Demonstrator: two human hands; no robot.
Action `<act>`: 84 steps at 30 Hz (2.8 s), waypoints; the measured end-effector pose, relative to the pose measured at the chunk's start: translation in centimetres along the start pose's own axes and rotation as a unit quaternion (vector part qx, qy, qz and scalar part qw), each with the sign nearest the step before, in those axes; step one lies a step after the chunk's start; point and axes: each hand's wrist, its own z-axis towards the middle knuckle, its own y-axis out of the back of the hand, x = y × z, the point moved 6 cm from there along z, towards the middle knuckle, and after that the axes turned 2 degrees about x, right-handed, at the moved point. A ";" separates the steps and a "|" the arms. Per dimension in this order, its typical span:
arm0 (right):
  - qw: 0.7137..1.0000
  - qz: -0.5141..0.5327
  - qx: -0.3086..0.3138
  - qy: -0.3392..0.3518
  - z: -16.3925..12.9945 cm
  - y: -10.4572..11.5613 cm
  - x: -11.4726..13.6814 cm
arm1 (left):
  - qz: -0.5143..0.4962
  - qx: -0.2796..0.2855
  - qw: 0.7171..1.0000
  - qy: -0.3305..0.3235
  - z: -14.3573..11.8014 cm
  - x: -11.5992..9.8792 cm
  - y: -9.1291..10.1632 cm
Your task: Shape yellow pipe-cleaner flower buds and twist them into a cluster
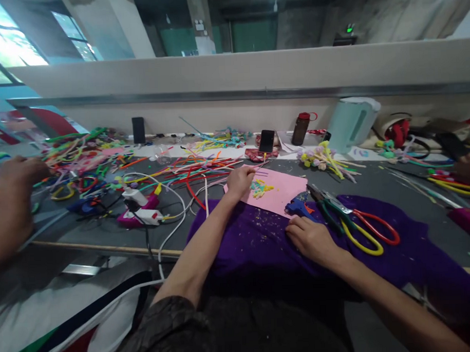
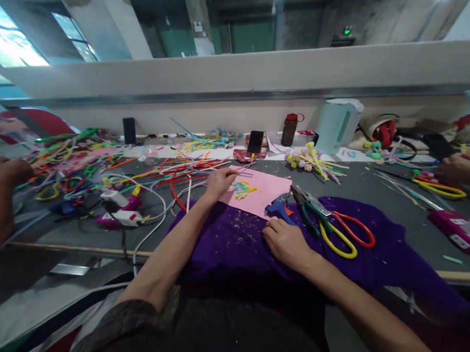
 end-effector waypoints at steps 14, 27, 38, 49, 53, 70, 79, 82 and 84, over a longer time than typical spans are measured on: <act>1.000 -0.004 0.007 -0.009 0.1 0.2 -0.1 | -0.023 0.095 0.983 -0.157 -13.1 -3.2 0.5; 0.995 -0.009 0.098 0.021 2.5 2.6 -1.2 | -0.040 0.115 0.980 -0.159 -13.6 -2.2 1.0; 0.966 -0.084 0.240 -0.052 9.9 -2.1 -7.3 | 0.033 0.191 0.948 -0.251 -8.3 -7.2 -2.7; 0.971 0.041 0.082 -0.221 2.1 4.8 -13.8 | 0.008 0.189 0.951 -0.245 -8.1 -5.9 -4.0; 0.955 -0.008 0.102 -0.278 -2.9 4.9 -12.6 | 0.010 0.193 0.952 -0.238 -8.0 -5.9 -4.0; 0.939 -0.033 0.128 -0.317 -3.8 3.3 -14.2 | 0.001 0.173 0.952 -0.251 -7.7 -5.7 -4.2; 0.933 0.008 0.051 -0.356 -5.5 4.1 -16.4 | 0.001 0.172 0.951 -0.257 -7.9 -5.8 -4.2; 0.937 0.039 0.013 -0.347 -5.8 4.1 -16.8 | 0.000 0.173 0.951 -0.257 -7.9 -5.7 -4.2; 0.940 0.052 -0.011 -0.338 -6.1 4.2 -16.9 | 0.001 0.173 0.951 -0.258 -7.9 -5.6 -4.2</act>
